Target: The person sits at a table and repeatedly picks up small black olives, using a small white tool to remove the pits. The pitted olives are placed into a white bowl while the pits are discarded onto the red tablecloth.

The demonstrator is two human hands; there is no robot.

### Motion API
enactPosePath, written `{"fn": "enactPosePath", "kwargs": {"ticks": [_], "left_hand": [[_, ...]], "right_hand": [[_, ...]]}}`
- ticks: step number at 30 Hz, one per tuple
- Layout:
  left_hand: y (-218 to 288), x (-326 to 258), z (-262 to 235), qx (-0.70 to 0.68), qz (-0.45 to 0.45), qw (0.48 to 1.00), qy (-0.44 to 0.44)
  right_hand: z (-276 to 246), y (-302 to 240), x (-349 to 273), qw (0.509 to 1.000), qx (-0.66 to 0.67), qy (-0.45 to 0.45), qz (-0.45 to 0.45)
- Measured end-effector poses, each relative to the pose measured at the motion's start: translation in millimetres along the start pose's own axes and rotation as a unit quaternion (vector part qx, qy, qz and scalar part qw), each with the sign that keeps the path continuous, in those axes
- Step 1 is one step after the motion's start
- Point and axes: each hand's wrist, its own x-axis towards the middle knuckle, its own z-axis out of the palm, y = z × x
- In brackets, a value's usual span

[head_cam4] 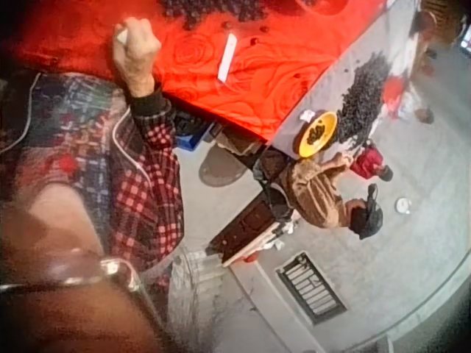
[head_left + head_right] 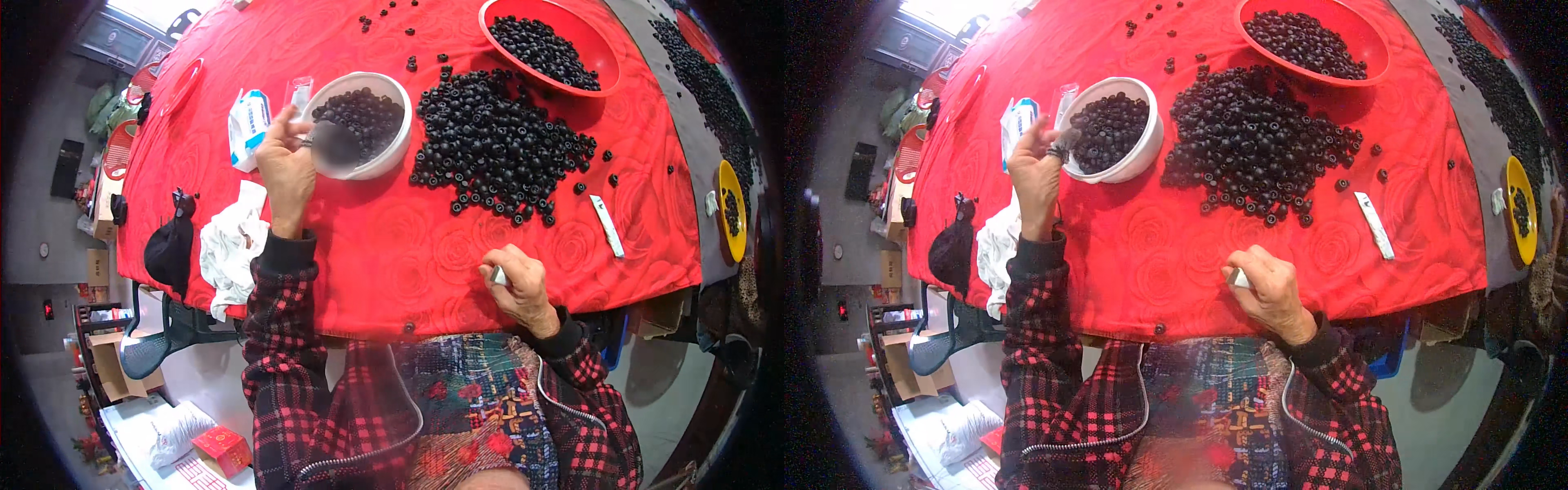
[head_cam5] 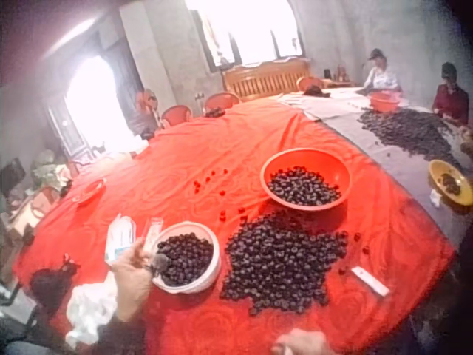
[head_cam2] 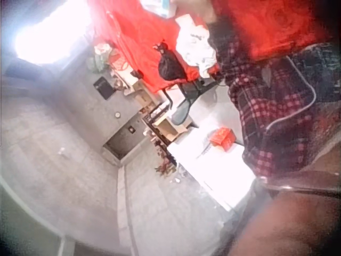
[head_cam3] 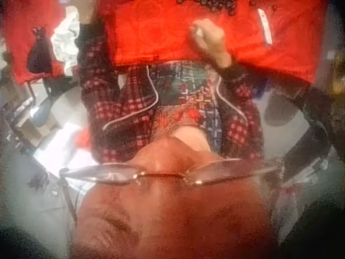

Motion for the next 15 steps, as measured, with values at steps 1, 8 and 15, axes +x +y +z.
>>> {"fn": "enactPosePath", "kwargs": {"ticks": [1,8,15], "left_hand": [[7,-1,9,0.048,0.011,0.998,0.025],[17,-98,68,0.031,0.062,0.968,-0.24],[4,-110,98,0.09,0.077,0.946,-0.303]], "right_hand": [[-2,2,0,1.0,-0.009,0.003,-0.002],[-4,4,1,1.0,-0.011,-0.012,0.015],[-2,4,1,1.0,0.005,-0.013,0.024]]}}
